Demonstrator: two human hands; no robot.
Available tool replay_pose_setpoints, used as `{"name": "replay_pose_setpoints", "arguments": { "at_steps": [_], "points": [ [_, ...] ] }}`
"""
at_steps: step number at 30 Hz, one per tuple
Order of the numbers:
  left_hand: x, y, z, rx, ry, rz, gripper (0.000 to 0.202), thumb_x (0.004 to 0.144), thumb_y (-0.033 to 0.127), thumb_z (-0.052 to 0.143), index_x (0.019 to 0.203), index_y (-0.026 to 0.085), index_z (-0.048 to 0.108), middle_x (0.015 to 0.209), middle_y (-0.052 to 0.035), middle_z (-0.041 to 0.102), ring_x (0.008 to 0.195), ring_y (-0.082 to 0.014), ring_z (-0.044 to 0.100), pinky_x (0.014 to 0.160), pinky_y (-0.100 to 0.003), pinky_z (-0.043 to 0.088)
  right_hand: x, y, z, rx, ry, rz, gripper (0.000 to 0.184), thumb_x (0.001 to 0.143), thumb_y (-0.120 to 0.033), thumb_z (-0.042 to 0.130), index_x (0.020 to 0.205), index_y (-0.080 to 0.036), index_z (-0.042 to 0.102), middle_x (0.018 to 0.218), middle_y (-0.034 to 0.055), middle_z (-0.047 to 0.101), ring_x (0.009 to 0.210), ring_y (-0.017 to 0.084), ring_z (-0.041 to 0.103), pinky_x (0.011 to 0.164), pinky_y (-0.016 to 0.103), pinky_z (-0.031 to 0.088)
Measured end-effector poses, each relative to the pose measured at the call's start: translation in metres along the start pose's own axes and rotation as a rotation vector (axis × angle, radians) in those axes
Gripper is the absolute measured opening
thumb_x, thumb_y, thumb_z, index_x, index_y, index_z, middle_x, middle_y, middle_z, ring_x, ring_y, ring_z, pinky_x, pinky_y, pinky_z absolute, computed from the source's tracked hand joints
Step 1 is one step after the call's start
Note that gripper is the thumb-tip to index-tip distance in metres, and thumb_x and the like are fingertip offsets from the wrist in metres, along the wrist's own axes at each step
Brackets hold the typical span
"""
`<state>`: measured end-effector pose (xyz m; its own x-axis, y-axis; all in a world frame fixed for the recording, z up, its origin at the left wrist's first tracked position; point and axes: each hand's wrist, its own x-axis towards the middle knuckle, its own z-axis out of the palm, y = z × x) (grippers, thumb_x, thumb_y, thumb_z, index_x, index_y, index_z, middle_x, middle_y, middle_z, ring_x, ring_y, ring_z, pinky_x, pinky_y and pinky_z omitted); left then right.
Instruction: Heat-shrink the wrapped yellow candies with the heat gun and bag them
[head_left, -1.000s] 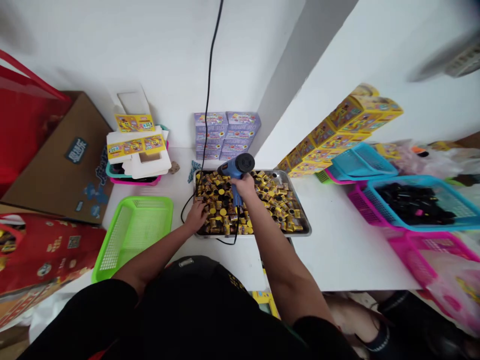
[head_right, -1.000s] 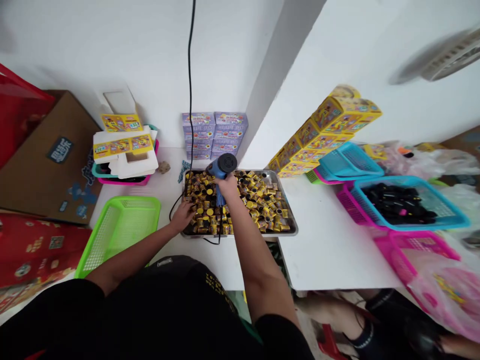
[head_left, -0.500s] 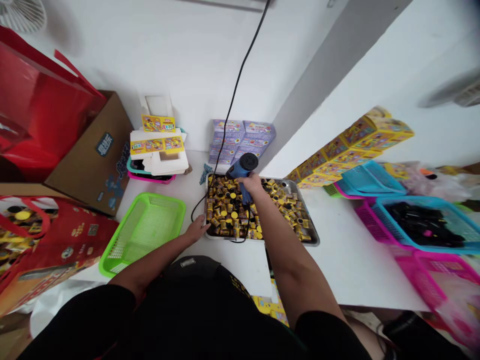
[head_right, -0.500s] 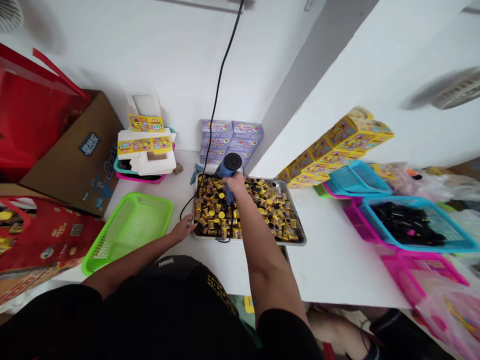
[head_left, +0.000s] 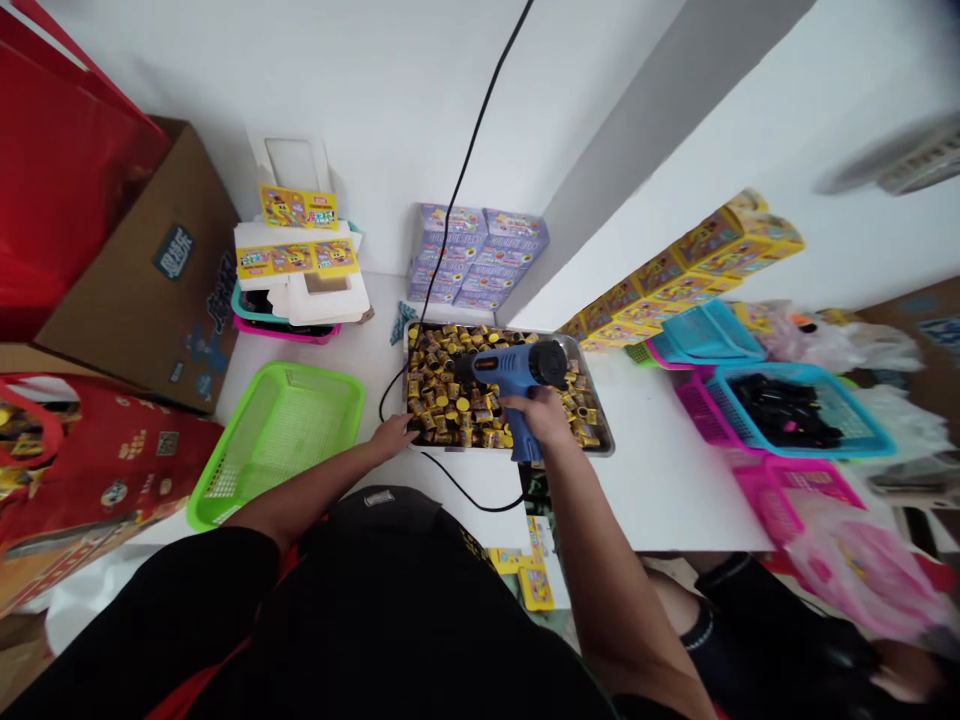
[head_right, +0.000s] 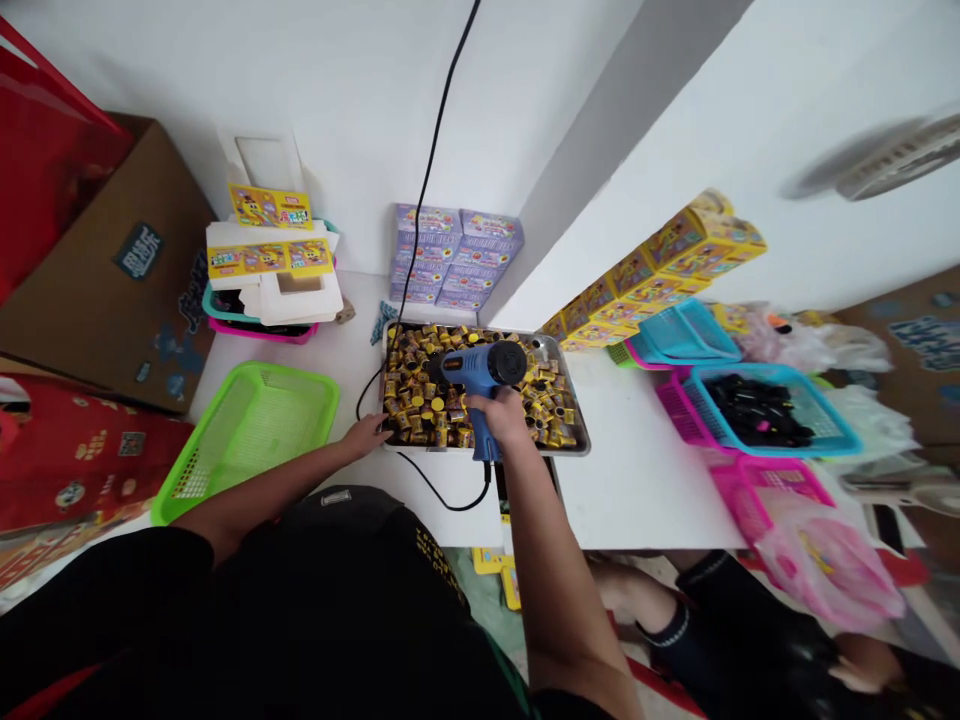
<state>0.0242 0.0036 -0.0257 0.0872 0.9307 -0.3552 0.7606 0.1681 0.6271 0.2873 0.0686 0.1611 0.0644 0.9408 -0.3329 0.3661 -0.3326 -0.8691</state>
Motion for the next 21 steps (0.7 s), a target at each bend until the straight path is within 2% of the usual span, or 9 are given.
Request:
{"name": "replay_pose_setpoints", "arguments": {
  "at_steps": [4, 6, 9, 11, 14, 17, 21],
  "points": [
    [-0.005, -0.003, -0.001, -0.013, -0.014, 0.006, 0.051, 0.093, 0.029, 0.066, 0.142, 0.017, 0.061, 0.126, -0.0136, 0.071, 0.112, -0.0263, 0.069, 0.1, -0.034, 0.053, -0.037, 0.021, 0.002, -0.115, 0.295, -0.037, 0.028, 0.055, -0.039, 0.078, 0.069, -0.021, 0.063, 0.054, 0.0041, 0.064, 0.058, 0.028, 0.068, 0.054, 0.035, 0.054],
    [-0.01, -0.006, -0.003, -0.016, -0.023, 0.009, 0.049, 0.093, 0.029, 0.065, 0.141, 0.017, 0.062, 0.119, -0.0111, 0.074, 0.107, -0.0247, 0.07, 0.097, -0.033, 0.054, -0.059, 0.033, 0.003, -0.092, 0.285, 0.001, 0.031, 0.055, -0.043, 0.079, 0.071, -0.021, 0.065, 0.054, 0.0044, 0.064, 0.057, 0.028, 0.068, 0.054, 0.036, 0.054],
    [-0.02, -0.011, -0.005, -0.032, -0.03, 0.009, 0.05, 0.093, 0.03, 0.063, 0.142, 0.019, 0.06, 0.106, -0.0064, 0.075, 0.098, -0.0223, 0.071, 0.092, -0.032, 0.055, -0.092, 0.053, 0.005, 0.08, 0.088, 0.098, 0.037, 0.056, -0.046, 0.078, 0.078, -0.018, 0.07, 0.06, 0.0065, 0.069, 0.053, 0.026, 0.066, 0.053, 0.036, 0.054],
    [-0.025, -0.014, -0.006, -0.057, -0.025, 0.0, 0.051, 0.093, 0.03, 0.063, 0.143, 0.02, 0.059, 0.099, -0.004, 0.075, 0.092, -0.021, 0.07, 0.089, -0.031, 0.055, -0.108, 0.066, 0.008, 0.12, 0.061, 0.107, 0.038, 0.056, -0.046, 0.079, 0.079, -0.017, 0.071, 0.065, 0.007, 0.072, 0.054, 0.025, 0.067, 0.054, 0.036, 0.055],
    [-0.031, -0.016, -0.006, -0.091, -0.031, -0.017, 0.052, 0.091, 0.029, 0.064, 0.142, 0.022, 0.059, 0.094, -0.0024, 0.074, 0.088, -0.0199, 0.07, 0.087, -0.03, 0.054, -0.119, 0.084, 0.008, 0.037, 0.234, 0.106, 0.036, 0.052, -0.045, 0.081, 0.072, -0.018, 0.068, 0.06, 0.0068, 0.071, 0.055, 0.027, 0.069, 0.055, 0.037, 0.056],
    [-0.033, -0.013, -0.004, -0.095, -0.057, -0.013, 0.053, 0.091, 0.028, 0.063, 0.143, 0.021, 0.058, 0.096, -0.0028, 0.074, 0.088, -0.0193, 0.07, 0.088, -0.029, 0.054, -0.119, 0.098, -0.001, 0.005, 0.404, 0.157, 0.033, 0.053, -0.047, 0.078, 0.065, -0.019, 0.065, 0.052, 0.008, 0.068, 0.053, 0.029, 0.069, 0.052, 0.036, 0.055],
    [-0.034, -0.004, 0.001, -0.045, -0.101, -0.004, 0.054, 0.091, 0.027, 0.062, 0.144, 0.018, 0.057, 0.095, -0.0034, 0.073, 0.09, -0.0196, 0.07, 0.087, -0.029, 0.053, -0.121, 0.106, -0.015, 0.039, 0.441, 0.171, 0.032, 0.055, -0.047, 0.077, 0.066, -0.02, 0.064, 0.052, 0.0068, 0.067, 0.052, 0.031, 0.07, 0.05, 0.036, 0.055]
  ]
}}
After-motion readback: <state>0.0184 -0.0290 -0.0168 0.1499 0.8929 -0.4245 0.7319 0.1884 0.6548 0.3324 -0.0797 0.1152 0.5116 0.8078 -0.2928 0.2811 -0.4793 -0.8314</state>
